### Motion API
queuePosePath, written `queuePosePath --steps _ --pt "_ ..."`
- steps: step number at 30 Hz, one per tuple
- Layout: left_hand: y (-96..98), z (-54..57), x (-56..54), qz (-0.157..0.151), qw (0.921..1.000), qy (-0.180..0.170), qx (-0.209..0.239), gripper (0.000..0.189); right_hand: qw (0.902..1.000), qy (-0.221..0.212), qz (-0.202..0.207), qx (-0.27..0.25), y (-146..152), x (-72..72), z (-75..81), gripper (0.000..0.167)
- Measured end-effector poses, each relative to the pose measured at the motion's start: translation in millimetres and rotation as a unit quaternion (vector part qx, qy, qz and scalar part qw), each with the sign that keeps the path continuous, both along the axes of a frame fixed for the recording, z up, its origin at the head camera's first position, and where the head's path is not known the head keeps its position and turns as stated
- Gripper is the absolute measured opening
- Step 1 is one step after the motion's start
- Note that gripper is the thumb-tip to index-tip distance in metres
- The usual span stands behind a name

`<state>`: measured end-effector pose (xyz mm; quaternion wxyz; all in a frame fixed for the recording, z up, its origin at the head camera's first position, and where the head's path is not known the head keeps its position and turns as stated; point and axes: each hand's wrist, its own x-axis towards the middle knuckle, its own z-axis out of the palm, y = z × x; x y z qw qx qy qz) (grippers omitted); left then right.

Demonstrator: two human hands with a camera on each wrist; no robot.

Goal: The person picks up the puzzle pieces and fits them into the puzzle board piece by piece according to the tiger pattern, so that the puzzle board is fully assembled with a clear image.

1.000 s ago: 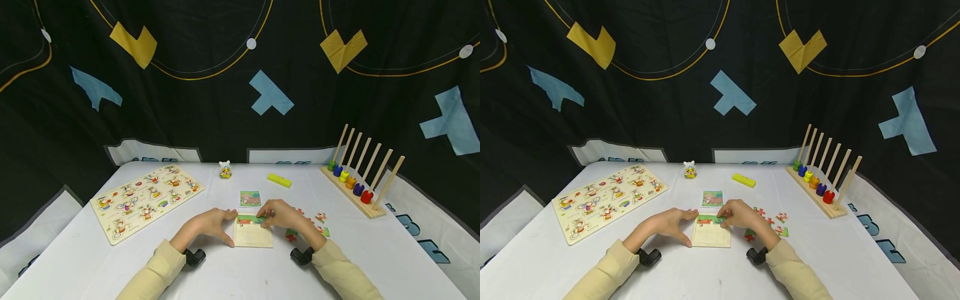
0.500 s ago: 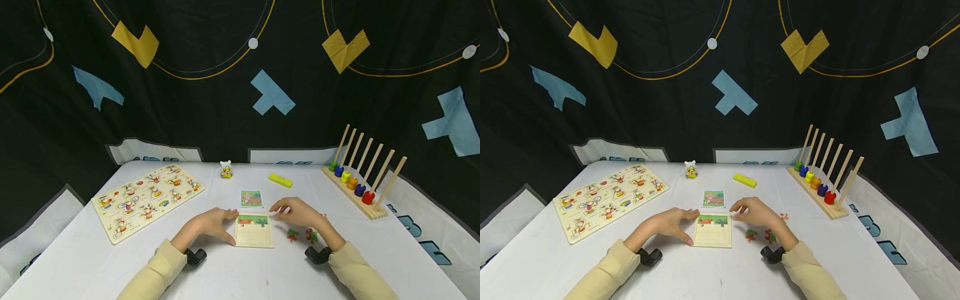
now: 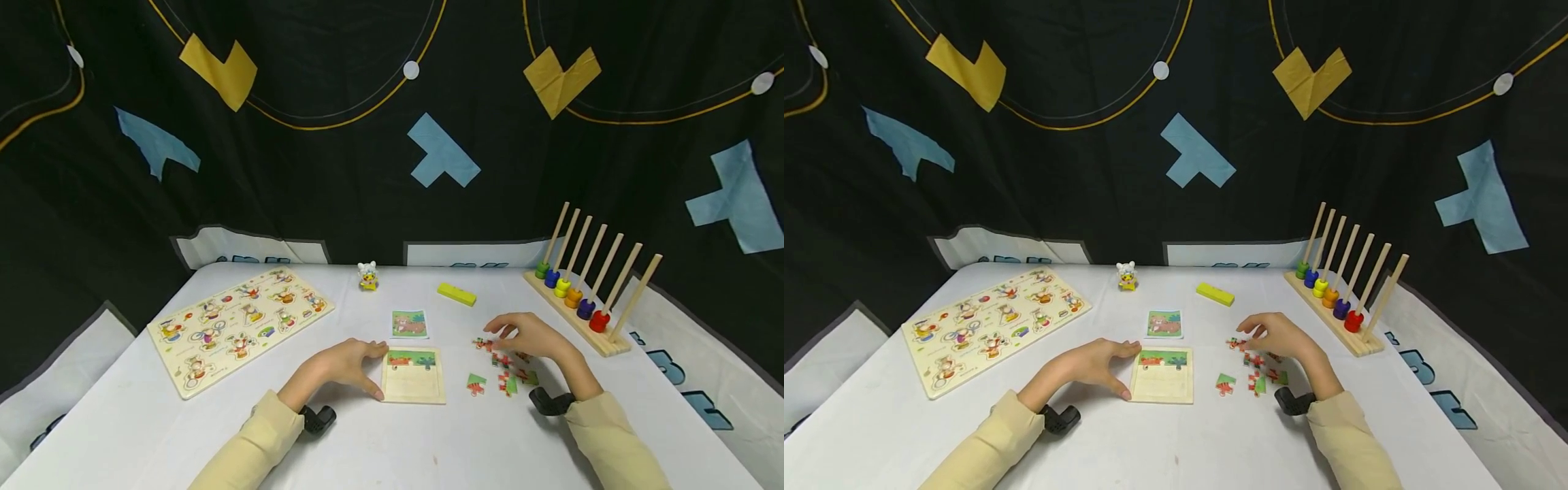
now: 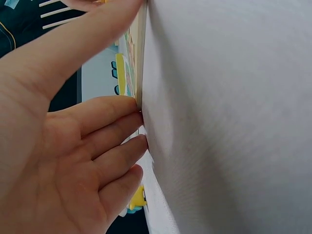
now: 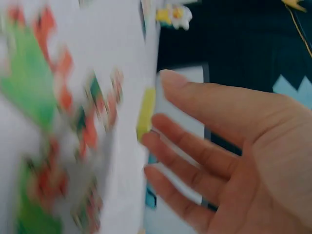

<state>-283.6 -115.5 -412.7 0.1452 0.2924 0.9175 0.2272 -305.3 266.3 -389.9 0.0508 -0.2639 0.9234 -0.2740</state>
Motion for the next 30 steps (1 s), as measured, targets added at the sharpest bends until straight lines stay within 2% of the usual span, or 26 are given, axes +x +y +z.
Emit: queuePosePath --steps 6,9,17,21,30 --pt "-1.1 1.7 0.3 -0.001 1.0 0.004 -0.001 0.093 0.9959 -0.061 -0.061 0.027 27 -3.5 0.5 0.03" --pt "-1.5 1.8 0.9 -0.005 1.0 0.006 0.0 0.093 0.9929 -0.092 -0.072 0.024 35 -3.8 -2.2 0.03" --pt "-1.2 2.1 1.0 -0.005 1.0 0.005 0.005 0.093 0.989 -0.116 -0.086 0.03 42 -3.4 -5.6 0.03" --pt "-1.2 2.4 1.3 -0.004 1.0 0.006 0.004 0.093 0.9881 -0.12 -0.093 0.027 41 -1.8 -6.5 0.029" --pt "-0.2 2.0 2.1 -0.008 0.9999 0.013 0.005 0.092 0.9923 -0.089 -0.082 0.028 44 -4.0 -7.6 0.018"
